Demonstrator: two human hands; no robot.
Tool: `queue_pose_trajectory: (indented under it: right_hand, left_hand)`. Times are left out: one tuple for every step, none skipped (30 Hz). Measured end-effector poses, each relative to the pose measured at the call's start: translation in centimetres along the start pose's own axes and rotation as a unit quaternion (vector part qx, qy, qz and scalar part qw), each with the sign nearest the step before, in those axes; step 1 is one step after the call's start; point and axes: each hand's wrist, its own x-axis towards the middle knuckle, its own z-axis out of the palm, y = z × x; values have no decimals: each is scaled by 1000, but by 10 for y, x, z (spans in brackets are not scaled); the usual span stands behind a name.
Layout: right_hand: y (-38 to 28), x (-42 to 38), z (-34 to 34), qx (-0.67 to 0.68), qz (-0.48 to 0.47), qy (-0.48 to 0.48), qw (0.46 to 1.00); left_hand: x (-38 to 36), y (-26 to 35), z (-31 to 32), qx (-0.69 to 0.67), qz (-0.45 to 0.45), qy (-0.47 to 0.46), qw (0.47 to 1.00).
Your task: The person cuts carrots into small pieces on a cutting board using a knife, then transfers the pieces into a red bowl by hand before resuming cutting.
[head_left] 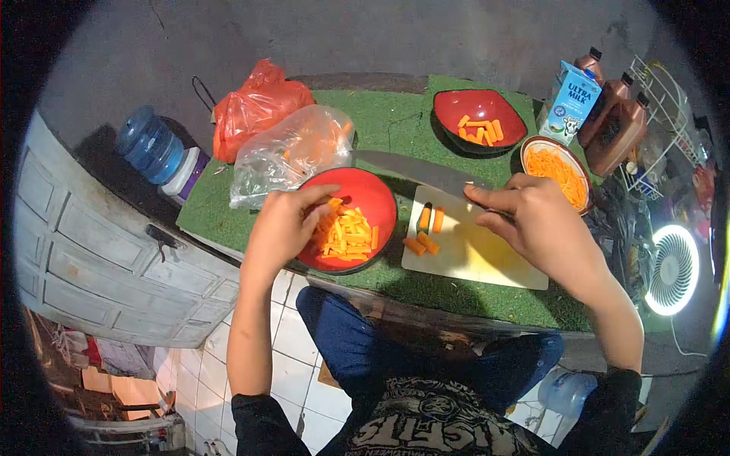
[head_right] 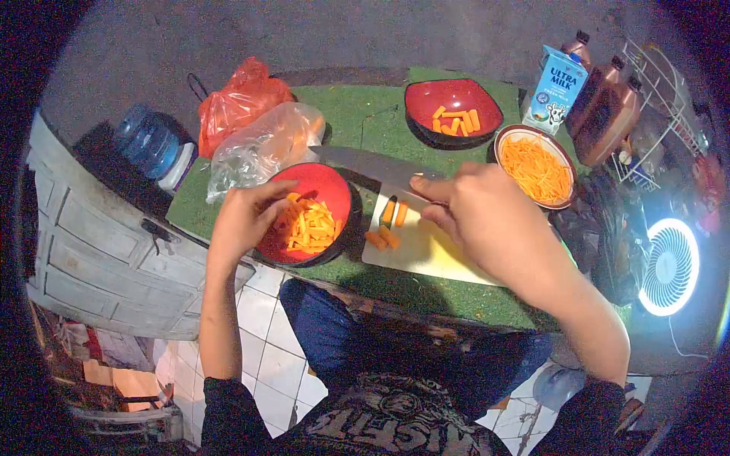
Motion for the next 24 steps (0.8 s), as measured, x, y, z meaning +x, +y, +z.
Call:
queue_pose_trajectory:
  right_hand:
    - [3, -2, -2, 9, 3, 6, 1000]
    - [5, -3, -3, 18, 5, 12, 1000]
    - [7, -5, -5, 11, 11, 15, 1000]
    - [9, -8, -6, 4, 18, 19, 1000]
    - [11, -11, -6, -2, 25, 22, 999]
    - [14, -14, -5, 1, 29, 20, 999]
    - [18, -17, -4, 5, 35, 19, 999]
    - [21, -19, -3, 8, 41, 18, 999]
    - [24, -21, -2, 14, 38, 20, 999]
    - [26, -23, -1, 20, 35, 22, 999]
    - [27, -25, -1, 26, 33, 24, 999]
    - [28, -26, -2, 31, 39, 24, 998]
    - [28, -28, -4, 36, 46, 25, 998]
    - [28, -30, -6, 40, 53, 25, 997]
    - [29, -32, -7, 39, 68, 25, 997]
    - [29, -35, -9, 37, 83, 25, 996]
    - [30, -39, -9, 35, 100, 24, 994]
    - [31, -43, -8, 41, 102, 41, 993]
    - [33, -48, -4, 46, 104, 59, 992]
    - [36, -53, 0, 50, 106, 77, 990]
    - [38, -59, 3, 67, 128, 66, 987]
    - [40, -65, 6, 83, 148, 55, 984]
    - [41, -69, 7, 102, 179, 40, 978]
    - [41, -74, 8, 120, 210, 24, 970]
  left_hand:
    - [1, -2, 2, -7, -10, 4, 1000]
    - [1, -3, 2, -13, -20, 9, 1000]
    - [3, -2, 1, -3, -18, 3, 1000]
    - [4, 0, 0, 7, -16, -3, 1000]
    - [5, 1, 0, 18, -14, -10, 1000]
    - [6, 0, 1, 6, -29, -16, 999]
    - [7, -5, 3, -6, -42, -23, 999]
    - [8, -8, 3, -18, -56, -31, 998]
    - [8, -9, 2, -31, -68, -38, 996]
    - [9, -10, 2, -45, -80, -47, 995]
    - [9, -11, 2, -59, -92, -55, 992]
    - [9, -10, 1, -35, -69, -54, 996]
    - [9, -9, -1, -12, -46, -54, 997]
    - [9, -8, -3, 11, -22, -53, 998]
    - [9, -6, -6, 17, -10, -52, 998]
    - [8, -4, -8, 22, 3, -50, 999]
    - [8, -2, -9, 26, 16, -50, 998]
    - [8, -2, -10, 107, 70, -27, 991]
    - [9, 10, -9, 97, 64, 13, 993]
    - [8, 28, -7, 86, 58, 52, 993]
    - [6, 46, -3, 74, 49, 90, 992]
    - [5, 63, 8, 12, 63, 98, 993]
    - [6, 76, 16, -25, 103, 44, 993]
    - [8, 87, 30, -27, 134, -3, 991]
